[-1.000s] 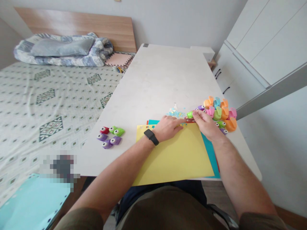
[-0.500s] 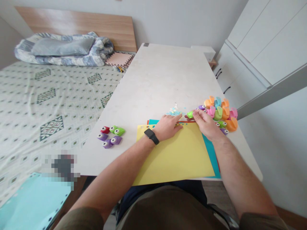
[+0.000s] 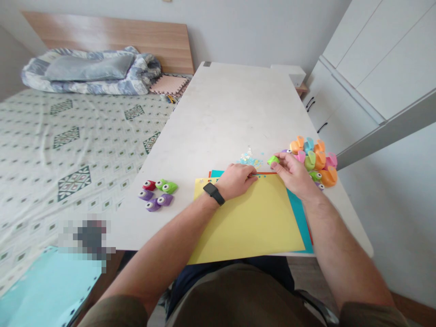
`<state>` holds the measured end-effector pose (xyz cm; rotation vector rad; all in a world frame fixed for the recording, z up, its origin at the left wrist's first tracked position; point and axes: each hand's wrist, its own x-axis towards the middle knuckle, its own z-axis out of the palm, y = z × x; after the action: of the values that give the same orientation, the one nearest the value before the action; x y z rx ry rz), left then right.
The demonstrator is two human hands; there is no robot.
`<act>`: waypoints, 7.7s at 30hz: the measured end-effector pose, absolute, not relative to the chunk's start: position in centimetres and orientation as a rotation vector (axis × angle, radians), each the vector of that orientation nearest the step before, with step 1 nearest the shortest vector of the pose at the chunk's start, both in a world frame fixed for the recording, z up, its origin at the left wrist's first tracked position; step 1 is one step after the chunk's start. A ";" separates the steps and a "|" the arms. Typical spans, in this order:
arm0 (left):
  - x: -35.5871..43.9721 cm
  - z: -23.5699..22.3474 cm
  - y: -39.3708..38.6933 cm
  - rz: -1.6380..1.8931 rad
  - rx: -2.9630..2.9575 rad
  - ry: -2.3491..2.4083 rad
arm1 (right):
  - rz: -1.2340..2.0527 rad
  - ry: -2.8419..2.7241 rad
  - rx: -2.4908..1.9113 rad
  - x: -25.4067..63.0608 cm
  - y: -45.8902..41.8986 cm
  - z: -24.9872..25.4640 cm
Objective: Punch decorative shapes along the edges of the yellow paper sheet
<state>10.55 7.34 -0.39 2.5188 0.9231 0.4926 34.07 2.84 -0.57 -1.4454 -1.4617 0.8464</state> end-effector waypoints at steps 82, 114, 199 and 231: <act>-9.5 4.1 1.9 0.248 2.446 1.871 | 0.206 -2.271 -1.450 33.9 2.0 0.0; 12.3 1.5 5.6 0.791 2.491 0.933 | 0.829 -1.787 -1.475 32.1 1.8 1.3; 9.9 -0.8 6.4 0.619 2.503 0.944 | 0.829 -2.081 -1.498 33.6 1.6 2.2; 9.9 -0.5 6.2 0.613 2.493 0.935 | 0.877 -1.948 -1.517 33.0 1.6 1.8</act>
<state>9.95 6.21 -0.55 2.4934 0.9346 0.6126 33.02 1.62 1.83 -1.5175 -1.9483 0.8766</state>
